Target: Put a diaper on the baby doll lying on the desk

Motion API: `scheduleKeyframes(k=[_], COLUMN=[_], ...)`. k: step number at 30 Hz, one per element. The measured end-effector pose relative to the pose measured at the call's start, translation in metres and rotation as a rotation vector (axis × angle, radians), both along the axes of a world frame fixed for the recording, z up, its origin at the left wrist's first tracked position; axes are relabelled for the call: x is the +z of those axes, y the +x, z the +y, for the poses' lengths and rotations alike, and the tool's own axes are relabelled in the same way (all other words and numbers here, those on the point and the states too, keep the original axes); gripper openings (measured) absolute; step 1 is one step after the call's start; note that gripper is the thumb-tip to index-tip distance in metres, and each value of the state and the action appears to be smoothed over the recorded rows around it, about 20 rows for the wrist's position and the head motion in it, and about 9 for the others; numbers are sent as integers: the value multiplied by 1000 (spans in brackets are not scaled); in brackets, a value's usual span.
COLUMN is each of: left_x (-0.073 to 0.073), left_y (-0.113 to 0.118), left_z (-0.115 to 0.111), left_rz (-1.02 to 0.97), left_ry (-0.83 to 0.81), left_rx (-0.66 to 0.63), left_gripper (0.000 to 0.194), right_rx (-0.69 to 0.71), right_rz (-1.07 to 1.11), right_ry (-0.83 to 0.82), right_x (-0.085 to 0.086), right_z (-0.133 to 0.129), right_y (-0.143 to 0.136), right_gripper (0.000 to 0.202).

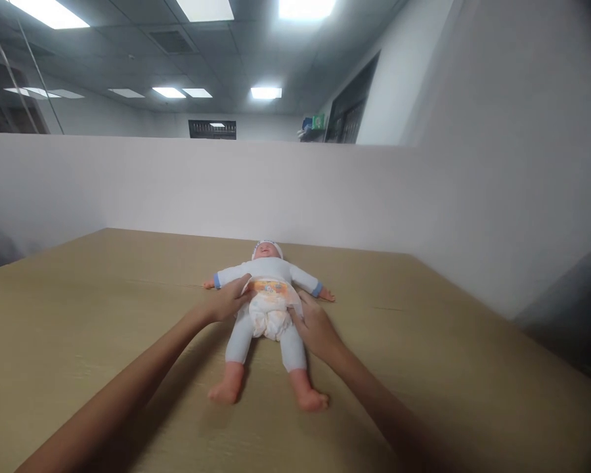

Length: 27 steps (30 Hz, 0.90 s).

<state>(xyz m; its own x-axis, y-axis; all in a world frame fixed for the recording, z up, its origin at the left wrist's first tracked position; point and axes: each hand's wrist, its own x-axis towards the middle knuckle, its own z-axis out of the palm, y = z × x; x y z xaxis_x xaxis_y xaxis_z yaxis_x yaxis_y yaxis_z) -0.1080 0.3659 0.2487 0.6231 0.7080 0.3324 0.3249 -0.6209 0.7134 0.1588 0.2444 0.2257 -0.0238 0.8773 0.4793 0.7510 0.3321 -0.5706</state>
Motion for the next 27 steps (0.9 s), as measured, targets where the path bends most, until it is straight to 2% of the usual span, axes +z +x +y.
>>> scheduleKeyframes(k=[4,8,13,17,21,27], left_x=[-8,-14,-20,-40,-55,-55], left_y=[2,-1,5,27,41,37], left_z=[0,7,30,39,34,12], left_rz=[-19,-78,-233,-419,-591,-700], left_ry=[-14,-109,-314,-549,-705,-836], left_rx=[-21,-13,-7,-30,-72,-118], left_gripper=[36,35,40,61,73,64], right_rx=[45,30,-16,-30,-28,-32], right_rz=[63,167,359,522,637,700], right_ry=[75,50,-35,-85,-117,-157], right_x=[-7,-9,-12,-21,-27,-26], right_z=[5,16,49,67,67,51], right_y=[0,8,23,24,21,17], right_gripper=[40,39,48,61,60,57])
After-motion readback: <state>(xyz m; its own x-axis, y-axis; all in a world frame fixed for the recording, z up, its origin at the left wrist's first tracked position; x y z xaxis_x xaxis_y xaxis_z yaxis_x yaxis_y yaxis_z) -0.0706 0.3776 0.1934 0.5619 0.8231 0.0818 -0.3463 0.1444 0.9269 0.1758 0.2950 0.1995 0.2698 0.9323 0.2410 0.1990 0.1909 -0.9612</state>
